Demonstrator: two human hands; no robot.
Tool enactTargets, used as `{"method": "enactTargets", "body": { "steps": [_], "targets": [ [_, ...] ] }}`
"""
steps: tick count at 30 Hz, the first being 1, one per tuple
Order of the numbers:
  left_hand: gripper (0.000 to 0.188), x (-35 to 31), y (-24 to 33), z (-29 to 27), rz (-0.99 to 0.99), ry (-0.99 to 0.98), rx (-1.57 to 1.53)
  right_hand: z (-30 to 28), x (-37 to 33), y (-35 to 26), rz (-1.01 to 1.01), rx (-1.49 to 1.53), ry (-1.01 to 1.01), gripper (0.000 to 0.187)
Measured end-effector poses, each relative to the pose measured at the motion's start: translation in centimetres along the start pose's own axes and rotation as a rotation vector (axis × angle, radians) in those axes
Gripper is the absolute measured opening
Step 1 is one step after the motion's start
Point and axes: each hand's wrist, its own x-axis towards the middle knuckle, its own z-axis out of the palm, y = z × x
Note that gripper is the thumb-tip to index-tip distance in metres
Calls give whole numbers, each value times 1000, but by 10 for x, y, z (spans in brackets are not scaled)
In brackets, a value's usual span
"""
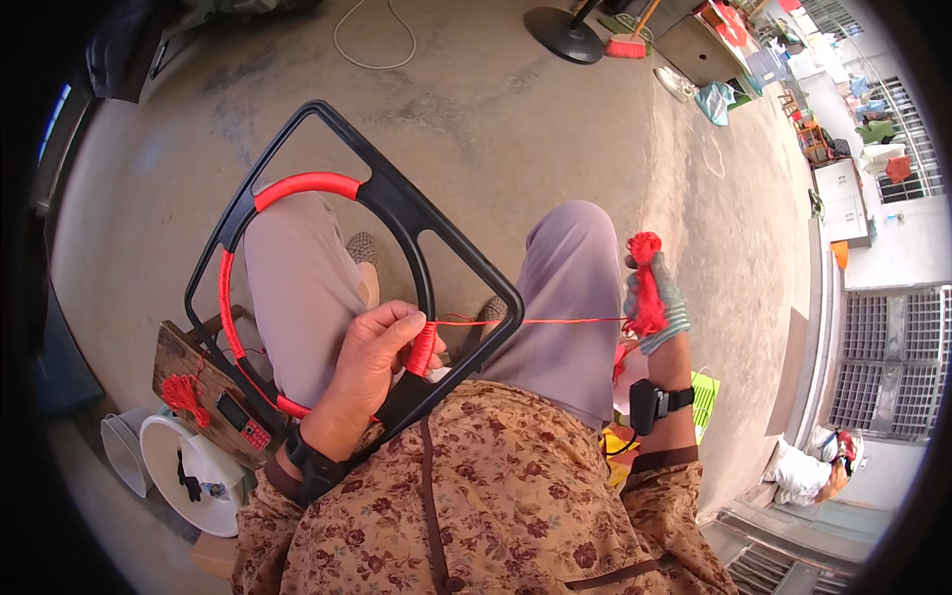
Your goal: Wrapping a red cord around the circular part of a black plastic frame.
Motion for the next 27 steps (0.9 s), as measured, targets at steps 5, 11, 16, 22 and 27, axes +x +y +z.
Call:
{"method": "enactTargets", "body": {
  "steps": [5, 11, 16, 22, 27],
  "targets": [
    [18, -3, 8, 1, -43, 55, 69, 89, -30, 23, 14, -510, -283, 36],
    [16, -5, -9, 1, 23, 10, -5, 128, -4, 66, -33, -768, -758, 28],
    [18, -6, -8, 9, 157, 44, 131, 195, -6, 77, 0, -378, -755, 33],
    [33, -5, -10, 4, 98, 73, -32, 159, 18, 121, 715, 67, -750, 41],
    [40, -3, -9, -3, -21, 17, -106, 174, 30, 116, 416, 198, -498, 32]
  ]
}}
